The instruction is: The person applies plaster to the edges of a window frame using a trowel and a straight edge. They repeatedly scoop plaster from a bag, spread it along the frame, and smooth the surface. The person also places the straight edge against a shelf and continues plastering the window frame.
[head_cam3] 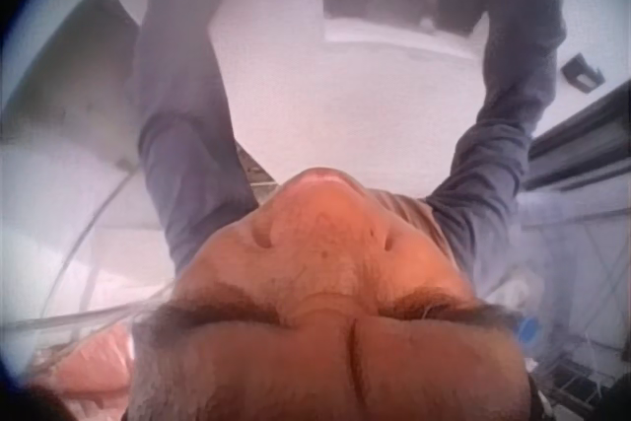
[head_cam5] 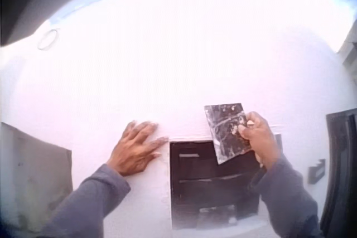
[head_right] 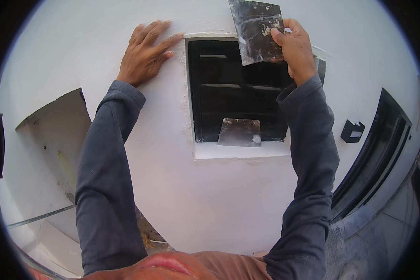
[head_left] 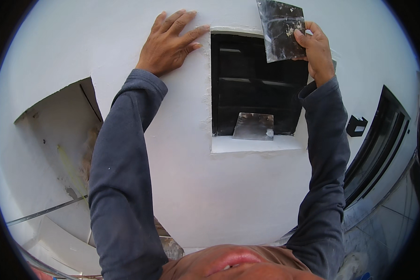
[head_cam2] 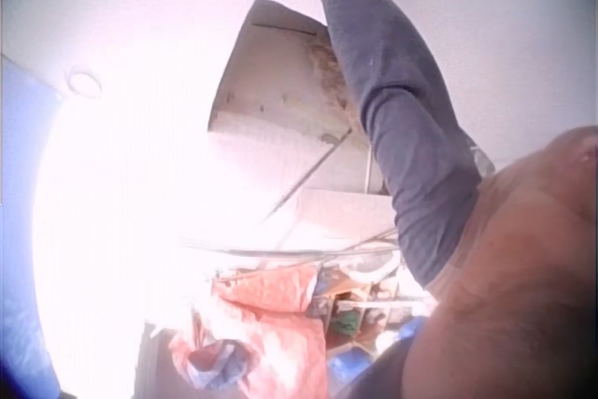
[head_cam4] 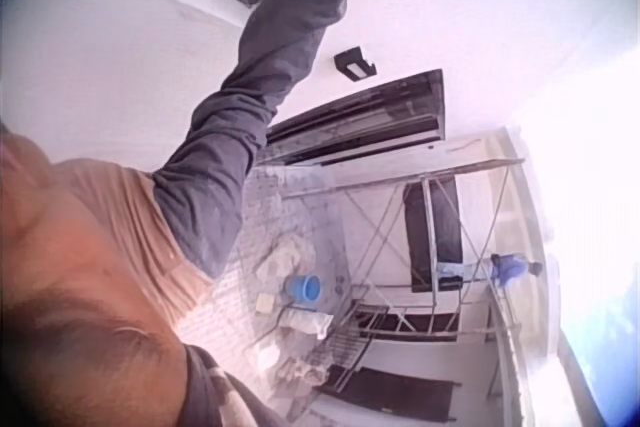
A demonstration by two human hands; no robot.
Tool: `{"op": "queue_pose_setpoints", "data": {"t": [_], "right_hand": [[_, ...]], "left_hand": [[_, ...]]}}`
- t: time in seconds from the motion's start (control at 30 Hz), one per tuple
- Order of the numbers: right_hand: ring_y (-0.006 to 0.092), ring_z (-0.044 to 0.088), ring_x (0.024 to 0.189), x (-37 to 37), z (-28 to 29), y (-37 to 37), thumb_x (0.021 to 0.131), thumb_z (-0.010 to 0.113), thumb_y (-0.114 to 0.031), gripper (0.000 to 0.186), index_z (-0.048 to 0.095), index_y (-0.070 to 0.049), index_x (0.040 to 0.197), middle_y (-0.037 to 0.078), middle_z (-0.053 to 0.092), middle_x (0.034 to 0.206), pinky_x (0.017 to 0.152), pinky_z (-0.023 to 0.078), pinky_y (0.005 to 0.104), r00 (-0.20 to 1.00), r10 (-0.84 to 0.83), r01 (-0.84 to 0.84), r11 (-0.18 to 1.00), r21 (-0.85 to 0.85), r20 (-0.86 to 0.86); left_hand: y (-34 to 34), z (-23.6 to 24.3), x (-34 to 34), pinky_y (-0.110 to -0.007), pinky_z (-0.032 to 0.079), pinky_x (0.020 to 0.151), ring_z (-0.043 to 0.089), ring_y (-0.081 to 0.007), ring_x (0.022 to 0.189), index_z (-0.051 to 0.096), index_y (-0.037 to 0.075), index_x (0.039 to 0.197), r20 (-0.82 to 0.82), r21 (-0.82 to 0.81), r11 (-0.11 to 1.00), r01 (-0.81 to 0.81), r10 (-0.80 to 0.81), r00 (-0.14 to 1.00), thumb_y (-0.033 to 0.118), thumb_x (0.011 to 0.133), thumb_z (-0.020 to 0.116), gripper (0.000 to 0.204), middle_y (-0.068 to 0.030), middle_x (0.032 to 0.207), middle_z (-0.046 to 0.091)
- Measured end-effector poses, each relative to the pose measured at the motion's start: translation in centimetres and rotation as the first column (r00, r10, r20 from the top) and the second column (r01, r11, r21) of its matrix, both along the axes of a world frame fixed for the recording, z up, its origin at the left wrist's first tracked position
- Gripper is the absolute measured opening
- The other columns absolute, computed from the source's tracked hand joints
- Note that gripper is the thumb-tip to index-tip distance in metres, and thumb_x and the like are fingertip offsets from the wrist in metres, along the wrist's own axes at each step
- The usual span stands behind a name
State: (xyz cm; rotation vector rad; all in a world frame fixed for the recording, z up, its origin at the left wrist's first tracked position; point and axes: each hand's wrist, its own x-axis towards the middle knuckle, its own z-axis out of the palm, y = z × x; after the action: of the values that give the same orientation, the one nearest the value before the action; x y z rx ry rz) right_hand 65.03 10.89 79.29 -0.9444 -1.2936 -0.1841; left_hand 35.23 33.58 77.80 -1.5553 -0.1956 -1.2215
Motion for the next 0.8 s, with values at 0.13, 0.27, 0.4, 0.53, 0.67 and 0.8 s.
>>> {"op": "queue_pose_setpoints", "data": {"t": [0.13,0.27,0.4,0.53,0.67,0.8], "right_hand": [[0.0143,0.070,0.078,5.1,-0.6,-4.6,0.101,0.061,-0.018,0.025,0.059,-0.004,0.122,0.007,0.071,0.099,0.060,0.059,0.0316,0.979,-0.105,0.130,0.982,0.138,-0.174],[0.0134,0.069,0.081,9.6,-3.2,-7.2,0.102,0.063,-0.023,0.028,0.059,-0.006,0.124,0.004,0.070,0.101,0.068,0.059,0.0343,0.925,-0.064,0.101,0.991,0.082,-0.373],[0.0125,0.068,0.085,11.2,-6.0,-7.8,0.102,0.063,-0.023,0.029,0.059,-0.007,0.126,0.000,0.069,0.105,0.076,0.057,0.0351,0.905,0.158,-0.157,0.987,0.036,-0.395],[0.0120,0.069,0.091,8.4,-8.3,-7.3,0.102,0.064,-0.019,0.031,0.059,-0.007,0.130,0.000,0.069,0.110,0.080,0.057,0.0336,0.880,0.320,-0.336,0.942,0.016,-0.351],[0.0131,0.071,0.097,2.2,-10.9,-4.4,0.100,0.065,-0.012,0.036,0.056,-0.004,0.134,0.002,0.071,0.111,0.084,0.059,0.0298,0.864,0.451,-0.441,0.892,0.096,-0.225],[0.0165,0.073,0.095,-2.1,-9.5,-1.4,0.100,0.063,-0.008,0.036,0.058,-0.002,0.135,0.007,0.073,0.107,0.085,0.060,0.0289,0.948,0.313,-0.319,0.934,0.162,0.062]], "left_hand": [[0.2,0.0,0.0,-0.049,0.024,0.126,0.042,-0.0244,0.146,0.057,0.042,0.143,0.004,0.001,1.000,-0.021,0.021,1.000,0.055,0.102,0.044,0.045,-0.0014,0.154,0.051],[0.3,0.2,-0.2,-0.048,0.023,0.127,0.041,-0.0243,0.146,0.055,0.044,0.145,-0.013,0.020,0.999,-0.033,0.033,0.999,0.060,0.102,0.036,0.049,-0.0008,0.155,0.049],[0.3,0.3,-0.1,-0.046,0.023,0.127,0.041,-0.0226,0.145,0.056,0.045,0.144,-0.010,0.029,0.999,-0.028,0.028,1.000,0.060,0.102,0.034,0.049,0.0008,0.155,0.049],[0.4,0.3,-0.1,-0.047,0.024,0.126,0.043,-0.0227,0.144,0.059,0.044,0.141,-0.027,0.015,0.998,0.056,-0.056,0.998,0.054,0.104,0.040,0.043,0.0001,0.153,0.052],[0.3,0.3,-0.3,-0.048,0.026,0.125,0.045,-0.0233,0.143,0.062,0.041,0.139,-0.042,0.005,0.995,0.102,-0.102,0.994,0.048,0.105,0.045,0.039,-0.0010,0.150,0.055],[-0.2,0.4,-0.3,-0.048,0.030,0.123,0.049,-0.0239,0.139,0.066,0.034,0.136,-0.058,-0.020,0.987,0.157,-0.158,0.986,0.034,0.103,0.056,0.034,-0.0004,0.147,0.058]]}}
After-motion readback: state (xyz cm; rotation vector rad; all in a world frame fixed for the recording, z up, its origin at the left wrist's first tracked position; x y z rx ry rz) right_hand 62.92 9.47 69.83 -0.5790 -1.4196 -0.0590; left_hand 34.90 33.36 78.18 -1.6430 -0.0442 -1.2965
